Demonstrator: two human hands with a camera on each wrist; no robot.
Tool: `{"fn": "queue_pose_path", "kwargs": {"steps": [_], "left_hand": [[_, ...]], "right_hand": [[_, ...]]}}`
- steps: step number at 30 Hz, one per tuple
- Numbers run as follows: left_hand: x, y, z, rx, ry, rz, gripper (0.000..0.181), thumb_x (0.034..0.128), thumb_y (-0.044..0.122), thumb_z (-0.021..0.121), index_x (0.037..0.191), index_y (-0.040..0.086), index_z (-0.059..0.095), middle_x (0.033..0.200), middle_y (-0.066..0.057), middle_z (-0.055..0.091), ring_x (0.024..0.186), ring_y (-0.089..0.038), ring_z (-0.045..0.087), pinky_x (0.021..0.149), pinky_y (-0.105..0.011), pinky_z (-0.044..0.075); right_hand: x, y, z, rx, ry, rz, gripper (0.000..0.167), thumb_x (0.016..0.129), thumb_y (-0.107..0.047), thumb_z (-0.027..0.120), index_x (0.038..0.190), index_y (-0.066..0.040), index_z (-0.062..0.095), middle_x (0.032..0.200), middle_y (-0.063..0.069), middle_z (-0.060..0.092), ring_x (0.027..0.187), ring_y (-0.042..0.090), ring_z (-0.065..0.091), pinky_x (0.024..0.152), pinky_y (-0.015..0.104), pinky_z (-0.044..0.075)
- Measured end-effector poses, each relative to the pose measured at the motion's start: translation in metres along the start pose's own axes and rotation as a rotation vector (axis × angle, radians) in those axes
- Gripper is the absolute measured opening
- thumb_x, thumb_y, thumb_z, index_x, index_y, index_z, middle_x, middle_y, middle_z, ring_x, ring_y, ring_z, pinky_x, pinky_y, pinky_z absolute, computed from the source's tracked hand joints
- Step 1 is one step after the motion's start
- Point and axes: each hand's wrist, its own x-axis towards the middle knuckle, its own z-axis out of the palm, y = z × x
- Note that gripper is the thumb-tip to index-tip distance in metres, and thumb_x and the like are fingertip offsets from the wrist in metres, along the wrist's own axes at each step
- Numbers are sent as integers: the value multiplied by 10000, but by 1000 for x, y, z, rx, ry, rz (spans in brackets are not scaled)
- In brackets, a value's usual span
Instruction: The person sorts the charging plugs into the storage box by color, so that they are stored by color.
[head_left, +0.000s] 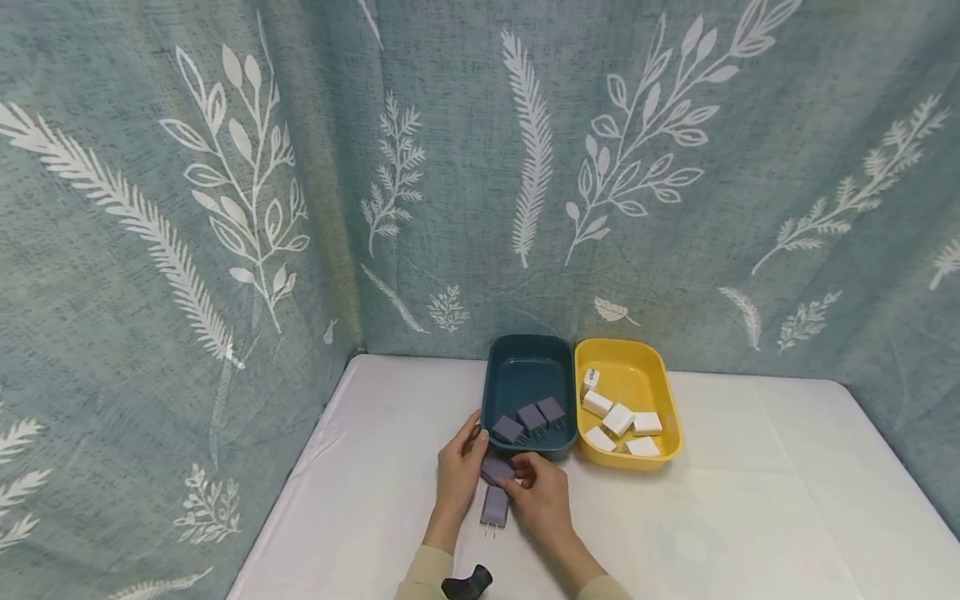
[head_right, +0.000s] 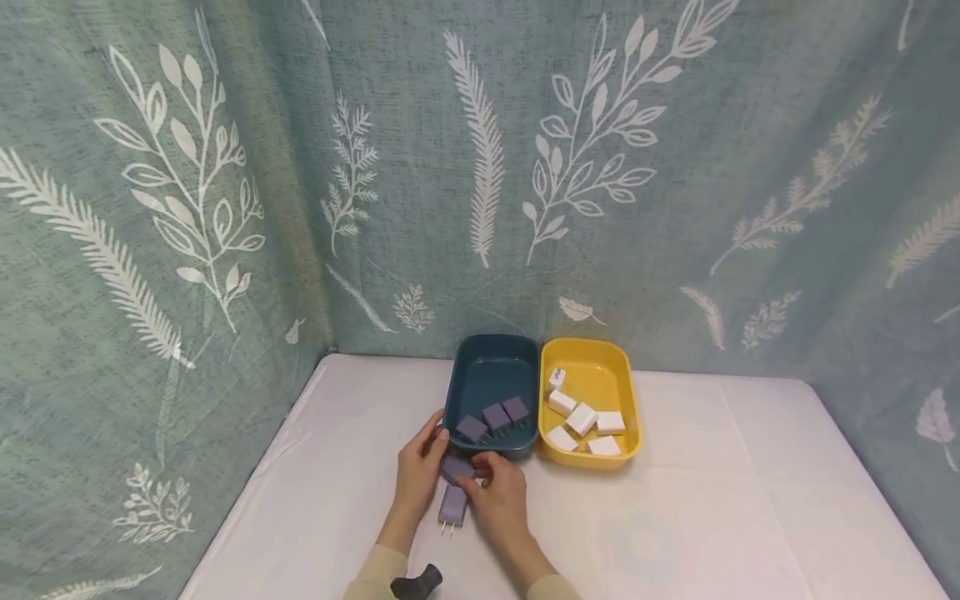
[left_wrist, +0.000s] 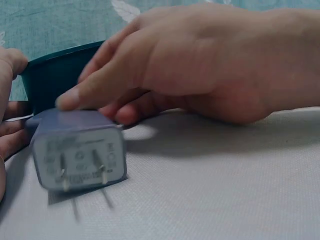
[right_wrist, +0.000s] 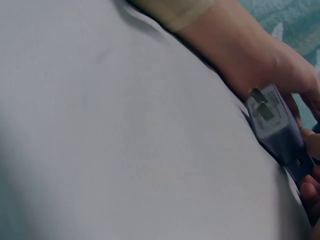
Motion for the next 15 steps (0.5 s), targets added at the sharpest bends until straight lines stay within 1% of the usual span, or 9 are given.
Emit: {"fn": "queue_pose_path", "kwargs": {"steps": [3,5,6,8,12,15], "left_hand": [[1,0,-3,13,20,7,385,972,231,598,1356,202,591,1233,-90,687,1131,-212,653,925,-197,534],[1,1,-4,9,22,5,384,970,230,601,1353,210,594,1244,-83,682,1138,-205,650,933,-194,529],[1,1,-4,12,20,14,387,971,229,599,1356,198,591,1249,-94,679,1142,-216,648,937,-204,531],[1,0,-3,0,12,1,391,965,236,609,1355,209,592,1262,-84,673,1153,-208,642,944,-192,523],[1,-2,0,-9,-1,-7,401,964,243,612,1362,198,587,1263,-89,672,1155,-203,637,946,-182,516],[1,-2,3,-7,0,-4,404,966,243,610,1365,194,583,1258,-91,675,1151,-205,639,949,-192,518]], "right_hand": [[0,1,-4,-6,-21,1,292,716,-139,852,962,-83,704,856,22,727,741,73,638,611,169,528],[0,1,-6,-25,-30,0,299,724,-153,848,981,-103,702,880,1,724,756,56,629,622,157,523],[-1,2,-7,-38,-27,-9,300,726,-154,846,984,-109,701,886,-8,721,758,50,621,625,158,519],[-3,3,-9,-73,-7,-38,301,722,-151,847,983,-114,702,893,-19,718,766,55,613,641,181,525],[-8,7,-14,-135,29,-98,341,700,-105,842,1005,-119,691,954,-18,716,868,118,651,771,293,569],[-10,9,-16,-154,13,-106,417,688,-75,833,1067,-127,665,1040,-9,700,985,154,657,878,356,563]]}}
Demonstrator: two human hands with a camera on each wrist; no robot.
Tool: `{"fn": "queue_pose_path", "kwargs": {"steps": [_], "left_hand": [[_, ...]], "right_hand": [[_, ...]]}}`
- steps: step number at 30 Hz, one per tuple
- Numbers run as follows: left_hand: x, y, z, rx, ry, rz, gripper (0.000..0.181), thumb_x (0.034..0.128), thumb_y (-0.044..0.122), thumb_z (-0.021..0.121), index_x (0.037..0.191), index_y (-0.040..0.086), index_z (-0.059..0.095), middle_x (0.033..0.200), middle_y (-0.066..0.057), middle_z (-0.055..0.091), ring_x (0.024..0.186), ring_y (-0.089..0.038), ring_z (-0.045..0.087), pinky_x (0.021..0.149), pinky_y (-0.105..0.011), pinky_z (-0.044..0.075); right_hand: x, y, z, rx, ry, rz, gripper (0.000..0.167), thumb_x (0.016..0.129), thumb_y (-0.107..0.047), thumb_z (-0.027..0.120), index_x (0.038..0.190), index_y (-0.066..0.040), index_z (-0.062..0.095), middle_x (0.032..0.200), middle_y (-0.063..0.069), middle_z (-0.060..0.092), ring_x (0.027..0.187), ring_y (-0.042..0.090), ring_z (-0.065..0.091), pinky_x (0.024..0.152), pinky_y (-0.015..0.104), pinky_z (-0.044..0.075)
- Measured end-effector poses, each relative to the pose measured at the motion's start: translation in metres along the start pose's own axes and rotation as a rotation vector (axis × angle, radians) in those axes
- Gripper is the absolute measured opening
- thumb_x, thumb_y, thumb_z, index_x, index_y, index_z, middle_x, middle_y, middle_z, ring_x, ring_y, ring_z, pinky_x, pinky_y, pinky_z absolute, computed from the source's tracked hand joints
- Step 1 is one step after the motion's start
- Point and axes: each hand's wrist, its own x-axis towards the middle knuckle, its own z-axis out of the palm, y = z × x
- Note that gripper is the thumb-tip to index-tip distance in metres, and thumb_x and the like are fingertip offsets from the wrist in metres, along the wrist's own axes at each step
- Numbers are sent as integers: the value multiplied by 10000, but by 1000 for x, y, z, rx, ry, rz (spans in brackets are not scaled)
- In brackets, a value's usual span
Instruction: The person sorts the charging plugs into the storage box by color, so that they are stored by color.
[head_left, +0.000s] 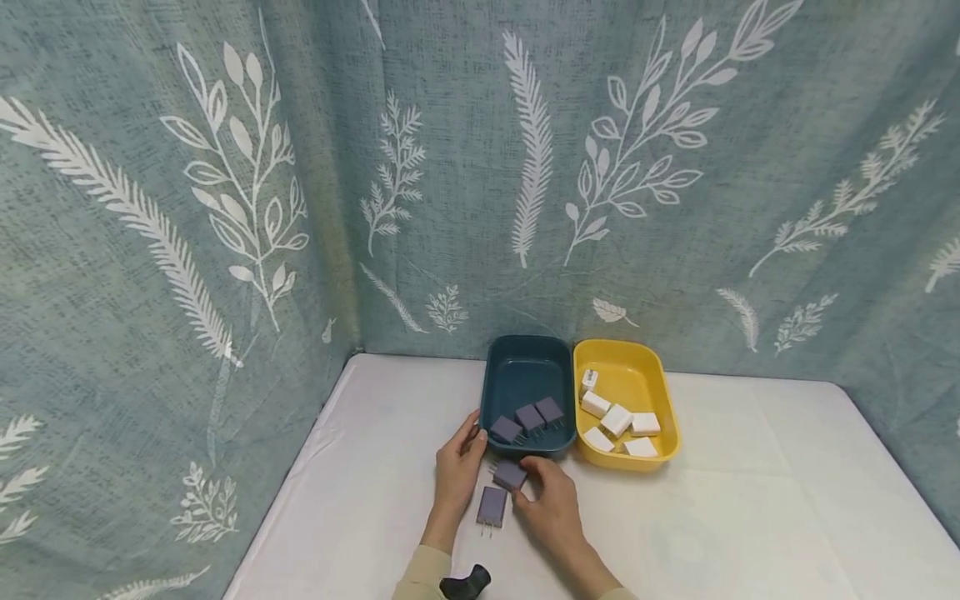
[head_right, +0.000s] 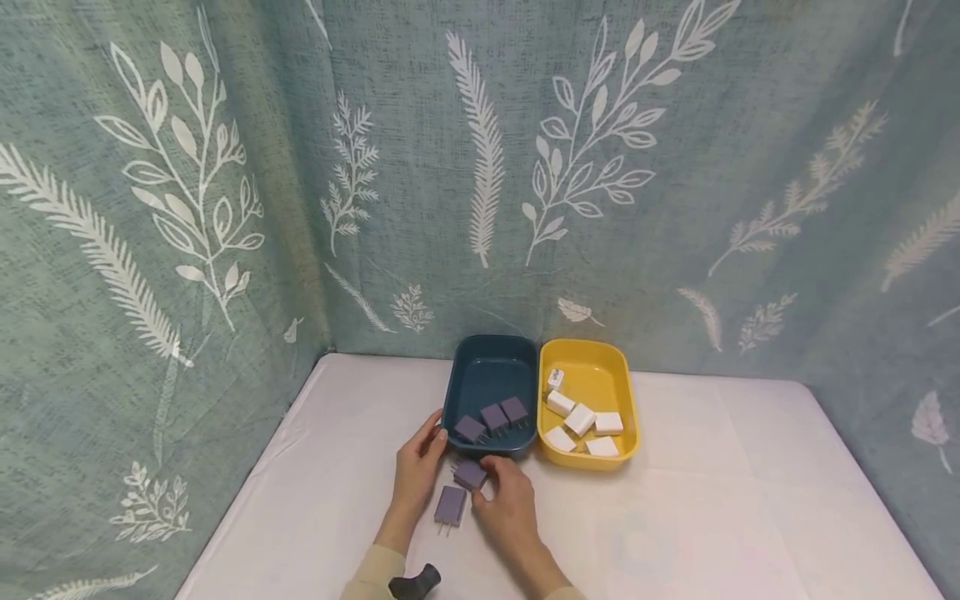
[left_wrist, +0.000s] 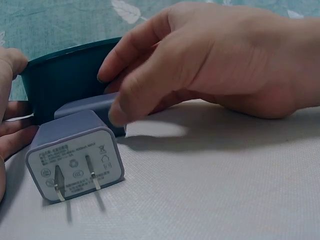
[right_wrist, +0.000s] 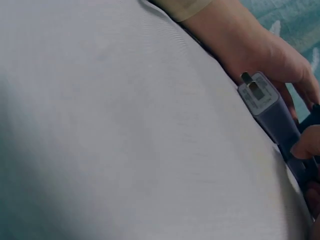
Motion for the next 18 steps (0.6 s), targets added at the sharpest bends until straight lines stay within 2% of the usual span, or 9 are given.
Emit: {"fn": "queue_pose_path", "kwargs": {"steps": [4,8,11,14,16,18], "left_hand": [[0,-1,0,7,11,12,399,967,239,606,1363,192,585,1244,-97,682,1139,-218,649,945,-206,529],[0,-2,0,7,19,28,393,968,221,605,1359,182,589,1282,-94,661,1165,-229,639,937,-183,527],[-2,2,0,0,19,37,398,969,193,602,1364,145,581,1318,-121,633,1189,-264,625,941,-180,522],[-5,14,-1,-12,9,37,401,968,160,598,1363,91,574,1319,-168,622,1188,-307,621,943,-194,526],[-5,15,-1,5,4,60,401,976,155,584,1364,56,565,1306,-205,621,1169,-321,629,920,-205,541],[-4,12,-1,15,-1,61,399,979,180,583,1365,81,570,1303,-179,631,1163,-293,635,911,-188,539]], "right_hand": [[-1,0,0,4,-29,18,493,687,-69,836,1134,-127,637,1103,-1,674,1027,161,638,904,358,554],[-2,-1,-1,22,-19,13,466,694,-59,823,1119,-122,645,1092,6,681,1014,160,647,891,348,562],[-4,0,-2,36,2,-26,441,672,-42,823,1072,-122,655,1047,-3,689,978,145,656,870,335,568],[-4,3,-3,55,31,-89,443,642,-24,830,1039,-119,658,1006,-22,688,941,126,656,847,313,570],[-5,4,-4,93,49,-122,449,628,-1,830,1029,-111,661,988,-30,688,918,115,654,828,293,572],[-5,5,-6,151,60,-140,454,622,27,824,1023,-107,659,983,-26,688,909,115,660,815,274,579]]}}
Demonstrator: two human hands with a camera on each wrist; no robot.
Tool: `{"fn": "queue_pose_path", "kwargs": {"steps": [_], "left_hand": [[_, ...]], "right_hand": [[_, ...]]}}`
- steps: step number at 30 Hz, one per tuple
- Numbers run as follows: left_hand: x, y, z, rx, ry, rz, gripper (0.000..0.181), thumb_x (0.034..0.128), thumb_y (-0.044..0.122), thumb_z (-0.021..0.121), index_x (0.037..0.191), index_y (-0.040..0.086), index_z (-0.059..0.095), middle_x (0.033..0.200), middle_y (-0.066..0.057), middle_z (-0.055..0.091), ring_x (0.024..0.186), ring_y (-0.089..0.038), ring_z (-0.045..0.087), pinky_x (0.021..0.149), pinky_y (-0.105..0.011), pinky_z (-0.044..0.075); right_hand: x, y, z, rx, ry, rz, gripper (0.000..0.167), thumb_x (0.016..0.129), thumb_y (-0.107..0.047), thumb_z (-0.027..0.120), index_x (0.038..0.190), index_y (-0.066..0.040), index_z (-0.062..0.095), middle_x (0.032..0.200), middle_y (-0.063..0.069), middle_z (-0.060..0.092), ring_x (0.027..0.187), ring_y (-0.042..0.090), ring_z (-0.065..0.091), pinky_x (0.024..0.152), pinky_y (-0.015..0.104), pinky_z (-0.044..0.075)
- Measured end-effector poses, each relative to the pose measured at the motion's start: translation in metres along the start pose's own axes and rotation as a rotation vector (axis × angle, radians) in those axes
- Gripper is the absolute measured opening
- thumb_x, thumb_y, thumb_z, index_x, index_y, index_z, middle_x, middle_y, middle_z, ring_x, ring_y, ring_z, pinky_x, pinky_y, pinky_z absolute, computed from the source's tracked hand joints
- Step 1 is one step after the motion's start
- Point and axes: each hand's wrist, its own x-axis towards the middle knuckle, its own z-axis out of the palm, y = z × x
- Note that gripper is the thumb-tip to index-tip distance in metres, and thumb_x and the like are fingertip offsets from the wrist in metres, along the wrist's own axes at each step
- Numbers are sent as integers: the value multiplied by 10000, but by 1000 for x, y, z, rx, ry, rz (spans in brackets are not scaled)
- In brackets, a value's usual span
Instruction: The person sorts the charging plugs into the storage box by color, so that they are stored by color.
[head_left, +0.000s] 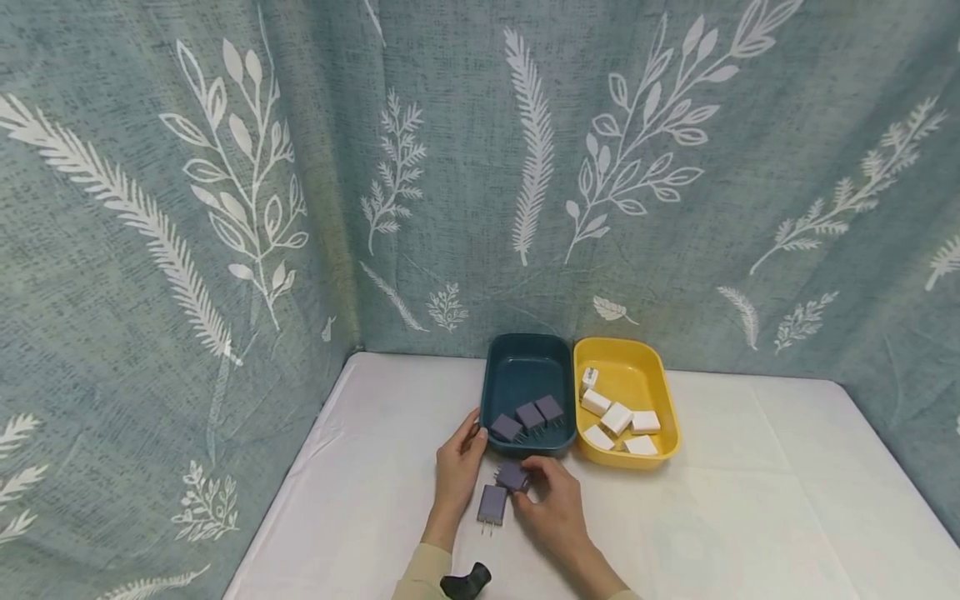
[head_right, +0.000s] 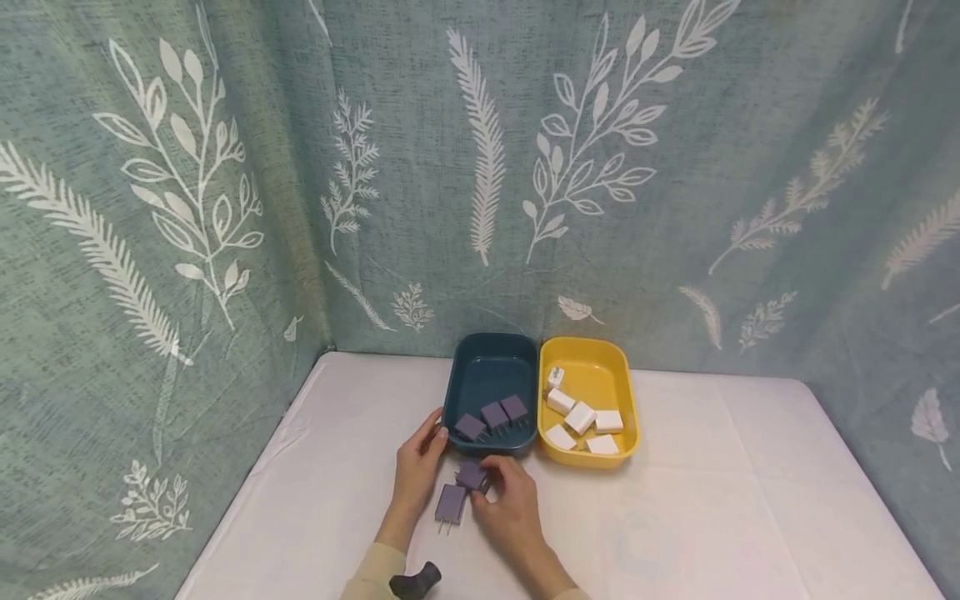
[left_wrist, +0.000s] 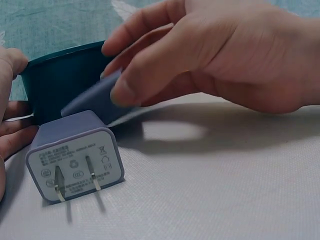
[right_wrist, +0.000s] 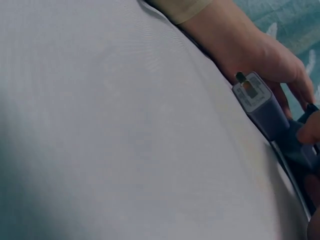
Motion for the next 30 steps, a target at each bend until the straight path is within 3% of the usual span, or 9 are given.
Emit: {"fn": "queue_pose_path", "kwargs": {"steps": [4,11,16,21,26,30], "left_hand": [[3,-13,2,-5,-1,-24,401,977,232,592,1372,169,575,1315,-92,641,1172,-214,635,922,-147,515],[3,-11,1,-19,-2,-44,394,972,266,598,1364,231,580,1295,-67,655,1168,-206,636,928,-148,512],[3,-12,1,-9,-4,-44,396,974,251,596,1369,223,578,1306,-64,648,1177,-197,630,934,-158,512],[2,-11,0,-13,-10,-39,403,977,246,591,1378,219,568,1320,-69,638,1189,-201,622,947,-168,511],[2,-10,0,-17,-8,-30,402,979,246,587,1378,195,569,1307,-96,644,1169,-228,631,918,-164,525],[2,-11,0,-13,-3,-13,403,979,245,586,1376,173,570,1297,-116,647,1155,-246,637,908,-180,538]], "right_hand": [[2,-1,-3,117,21,-31,475,606,99,818,1013,-84,656,983,14,697,894,146,674,785,272,598],[8,-7,-10,204,42,-101,509,592,166,822,1026,-34,647,1007,96,711,898,236,684,754,295,615],[14,-29,-23,233,58,-133,466,604,200,792,1020,75,623,1001,216,697,881,349,675,739,342,619],[22,-51,-36,238,49,-80,415,651,168,782,1025,86,620,1010,218,697,902,341,674,749,339,619],[28,-55,-38,255,78,-42,387,675,147,782,1023,78,625,1008,221,696,906,333,674,748,319,620],[33,-54,-36,294,103,-15,380,696,142,771,1042,105,617,1026,263,679,900,357,663,757,417,614]]}}
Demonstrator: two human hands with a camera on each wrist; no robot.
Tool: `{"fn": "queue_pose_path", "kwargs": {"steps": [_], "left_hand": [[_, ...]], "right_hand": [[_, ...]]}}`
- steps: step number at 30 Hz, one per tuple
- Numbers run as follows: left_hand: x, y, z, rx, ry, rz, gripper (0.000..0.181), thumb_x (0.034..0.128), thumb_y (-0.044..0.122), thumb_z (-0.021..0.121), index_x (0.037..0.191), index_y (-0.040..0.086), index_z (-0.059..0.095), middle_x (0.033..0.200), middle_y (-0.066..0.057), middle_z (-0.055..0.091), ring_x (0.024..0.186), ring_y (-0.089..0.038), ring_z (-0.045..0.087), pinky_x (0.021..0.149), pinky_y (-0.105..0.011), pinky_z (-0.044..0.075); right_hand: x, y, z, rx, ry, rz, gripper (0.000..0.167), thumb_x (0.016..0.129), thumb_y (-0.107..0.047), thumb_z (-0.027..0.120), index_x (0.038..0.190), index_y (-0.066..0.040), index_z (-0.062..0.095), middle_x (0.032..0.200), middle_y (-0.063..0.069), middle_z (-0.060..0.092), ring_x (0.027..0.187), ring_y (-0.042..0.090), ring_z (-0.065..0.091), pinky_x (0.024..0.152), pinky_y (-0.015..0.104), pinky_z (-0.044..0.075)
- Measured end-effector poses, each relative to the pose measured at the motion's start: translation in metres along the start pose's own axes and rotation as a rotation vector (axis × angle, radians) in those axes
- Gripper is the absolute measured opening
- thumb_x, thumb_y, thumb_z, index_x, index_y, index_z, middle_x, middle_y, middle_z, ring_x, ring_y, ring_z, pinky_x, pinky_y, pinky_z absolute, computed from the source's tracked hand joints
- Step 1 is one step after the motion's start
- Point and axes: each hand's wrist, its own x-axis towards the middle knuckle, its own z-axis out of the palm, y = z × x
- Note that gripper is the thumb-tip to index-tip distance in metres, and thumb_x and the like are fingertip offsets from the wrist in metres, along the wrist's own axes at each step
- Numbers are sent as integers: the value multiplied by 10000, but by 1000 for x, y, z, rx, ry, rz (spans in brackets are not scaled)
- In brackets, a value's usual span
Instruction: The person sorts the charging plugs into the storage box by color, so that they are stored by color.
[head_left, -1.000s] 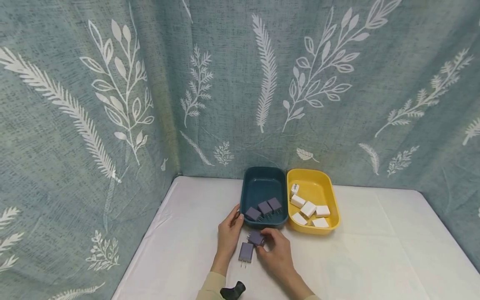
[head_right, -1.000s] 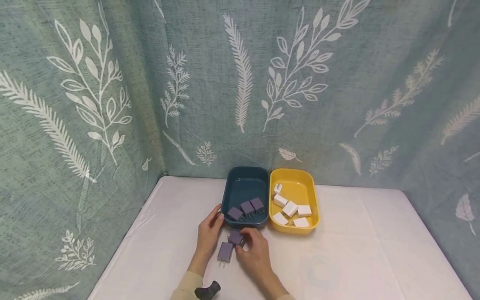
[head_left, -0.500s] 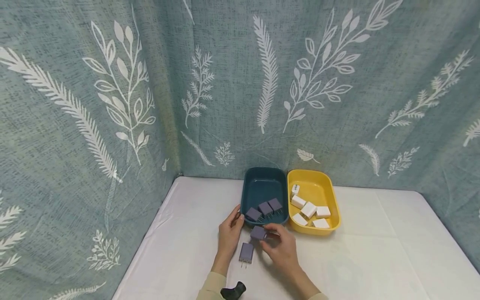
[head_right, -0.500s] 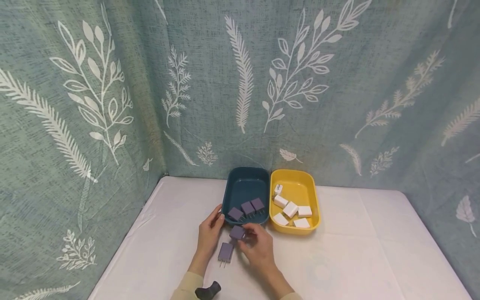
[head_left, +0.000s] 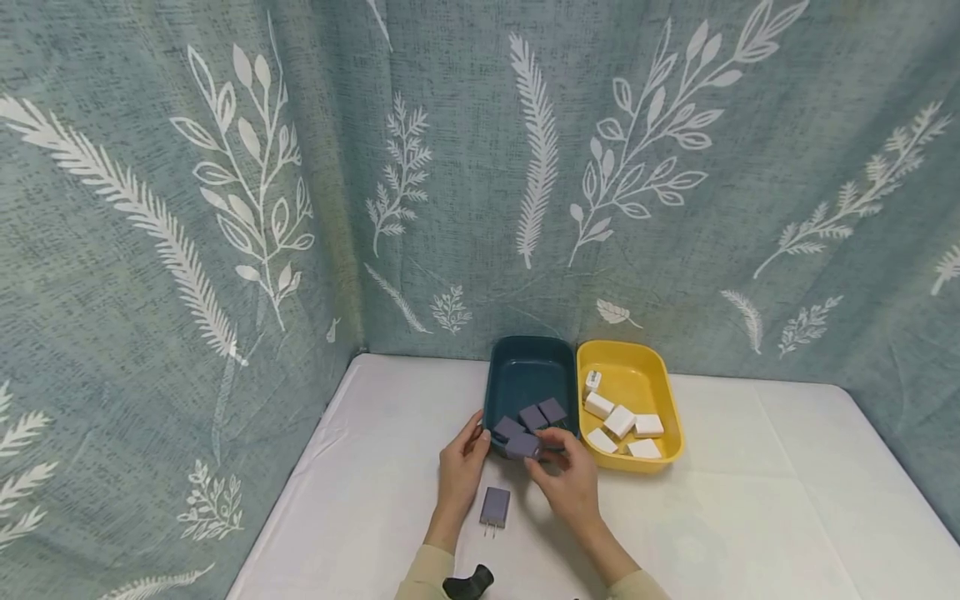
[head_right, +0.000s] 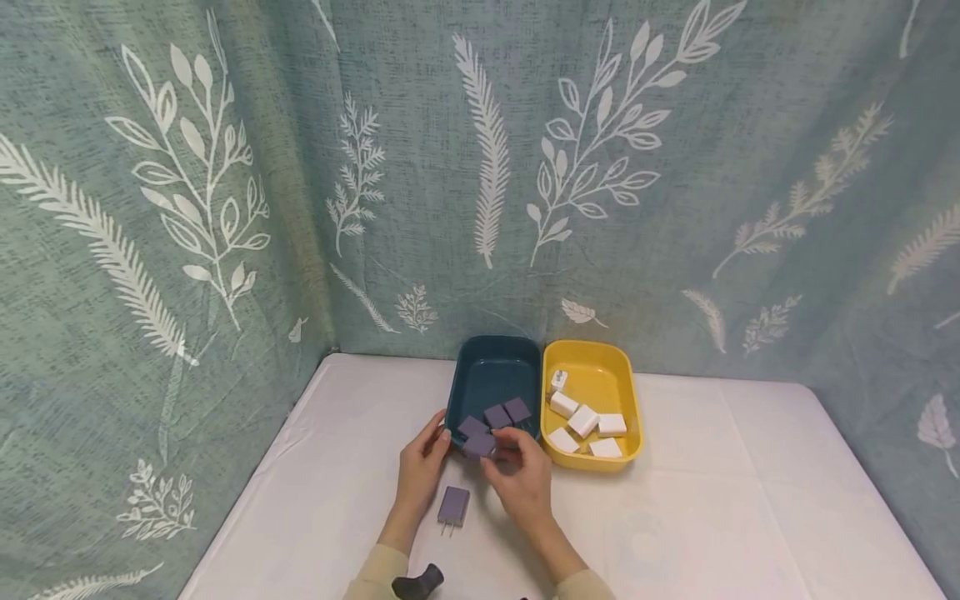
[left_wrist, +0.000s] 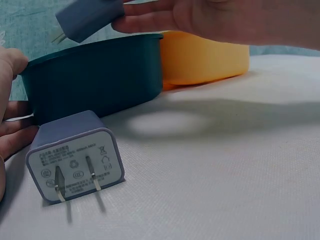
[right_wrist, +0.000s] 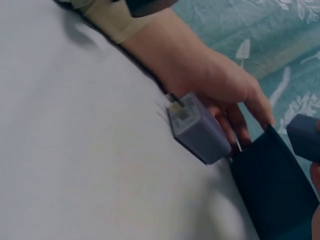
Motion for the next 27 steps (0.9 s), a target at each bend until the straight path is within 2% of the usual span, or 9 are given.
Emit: {"fn": "queue_pose_path", "kwargs": {"steps": [3,8,14,17,21,27], "left_hand": [[0,0,0,4,3,-3,400,978,244,589,1372,178,574,1305,-110,643,1159,-242,634,916,-193,540],[0,1,0,4,-2,-33,400,977,254,590,1373,195,575,1310,-85,643,1166,-213,627,918,-164,524],[1,1,2,-6,-1,-27,408,978,241,587,1378,162,568,1299,-121,646,1157,-230,631,902,-144,519],[1,2,3,-16,-4,-34,406,978,245,588,1377,174,569,1303,-113,645,1160,-228,633,904,-138,516],[2,1,4,-24,-1,-44,399,975,240,593,1372,197,575,1303,-96,647,1161,-220,633,903,-129,512],[1,5,2,-21,-1,-67,407,977,197,590,1381,158,564,1308,-136,637,1173,-249,626,890,-107,498]], "right_hand": [[6,1,1,28,8,71,369,720,123,767,1055,103,613,1061,276,670,945,363,657,799,450,599],[17,1,4,56,19,163,353,732,108,767,1054,100,620,1075,265,672,995,387,654,841,415,594],[29,12,8,23,7,103,356,720,108,775,1043,116,626,1043,269,678,940,391,671,808,404,604],[35,26,11,2,23,92,356,715,91,791,1038,72,644,1031,230,694,904,366,678,802,411,606],[44,40,15,5,40,135,352,730,25,814,1045,-17,663,1041,156,703,927,316,689,828,379,604],[56,38,21,21,64,205,343,760,-29,808,1066,-56,658,1076,126,687,1013,267,683,875,339,588]]}}
